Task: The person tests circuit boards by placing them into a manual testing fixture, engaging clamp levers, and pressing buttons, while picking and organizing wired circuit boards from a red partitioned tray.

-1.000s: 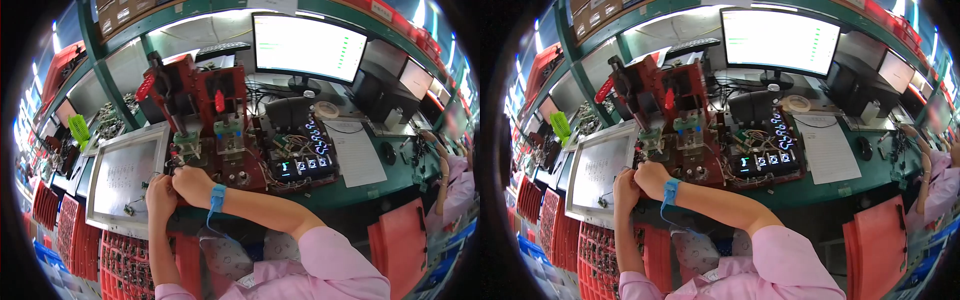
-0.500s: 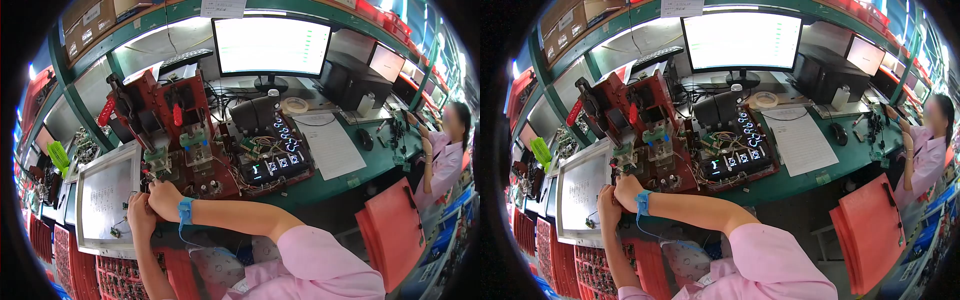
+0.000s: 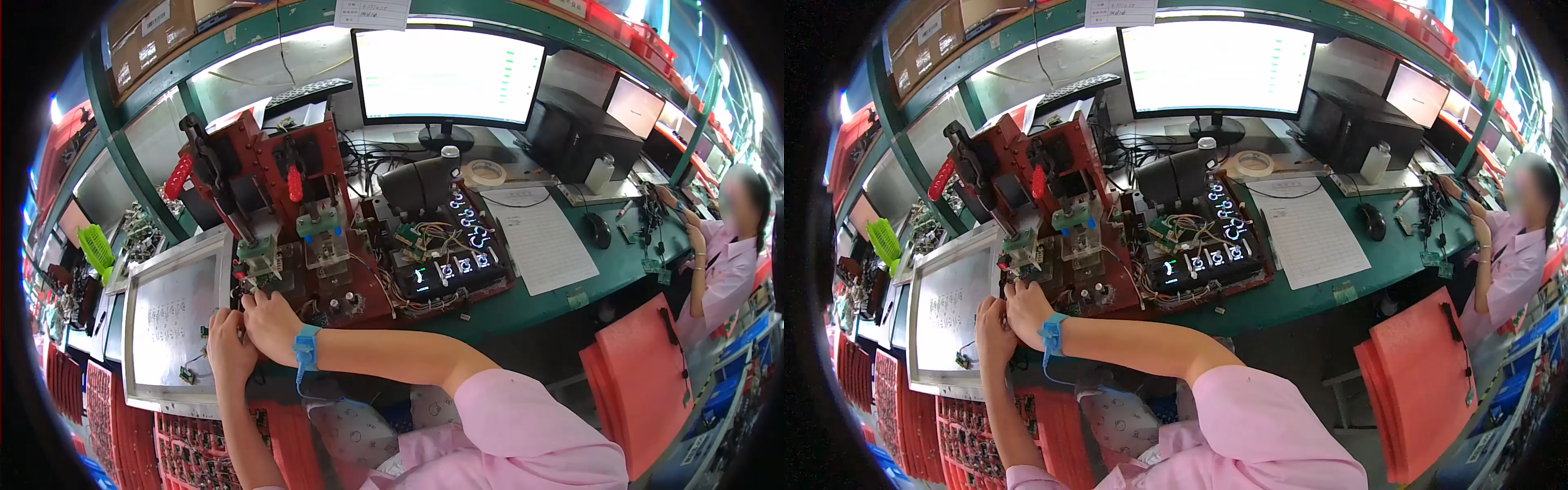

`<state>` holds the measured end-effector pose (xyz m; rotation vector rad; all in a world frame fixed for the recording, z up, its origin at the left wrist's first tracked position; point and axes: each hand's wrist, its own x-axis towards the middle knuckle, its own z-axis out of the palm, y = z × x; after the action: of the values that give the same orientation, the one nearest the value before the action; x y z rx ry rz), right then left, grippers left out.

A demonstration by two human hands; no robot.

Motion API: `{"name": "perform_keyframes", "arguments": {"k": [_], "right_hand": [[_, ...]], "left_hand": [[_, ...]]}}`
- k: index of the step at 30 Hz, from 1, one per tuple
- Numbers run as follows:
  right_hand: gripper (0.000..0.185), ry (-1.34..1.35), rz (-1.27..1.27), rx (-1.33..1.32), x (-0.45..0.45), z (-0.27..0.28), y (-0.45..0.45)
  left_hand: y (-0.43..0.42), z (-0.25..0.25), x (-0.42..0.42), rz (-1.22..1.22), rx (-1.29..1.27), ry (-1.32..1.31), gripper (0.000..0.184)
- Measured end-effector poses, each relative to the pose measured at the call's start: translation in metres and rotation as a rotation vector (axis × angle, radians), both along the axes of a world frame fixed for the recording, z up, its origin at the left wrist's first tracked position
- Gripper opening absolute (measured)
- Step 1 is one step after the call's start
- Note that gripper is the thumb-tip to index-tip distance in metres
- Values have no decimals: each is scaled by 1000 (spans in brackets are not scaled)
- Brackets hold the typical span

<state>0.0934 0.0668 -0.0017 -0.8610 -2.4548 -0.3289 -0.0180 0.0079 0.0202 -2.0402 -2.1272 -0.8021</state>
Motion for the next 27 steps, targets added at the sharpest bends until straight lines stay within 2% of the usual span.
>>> {"name": "perform_keyframes", "arguments": {"k": [3,8,24,27], "right_hand": [[14,68,-18,30,-1,-3,0],[8,135,46,121,8,3,-2],[7,16,147,3,36,9,-23],[10,97,166,110,40,1,-27]], "left_hand": [[1,-3,1,-13,82,54,7],[2,-7,-1,-11,72,23,9],[-16,-8,19,23,94,17,9],[-19,-14,26,2,225,36,10]]}}
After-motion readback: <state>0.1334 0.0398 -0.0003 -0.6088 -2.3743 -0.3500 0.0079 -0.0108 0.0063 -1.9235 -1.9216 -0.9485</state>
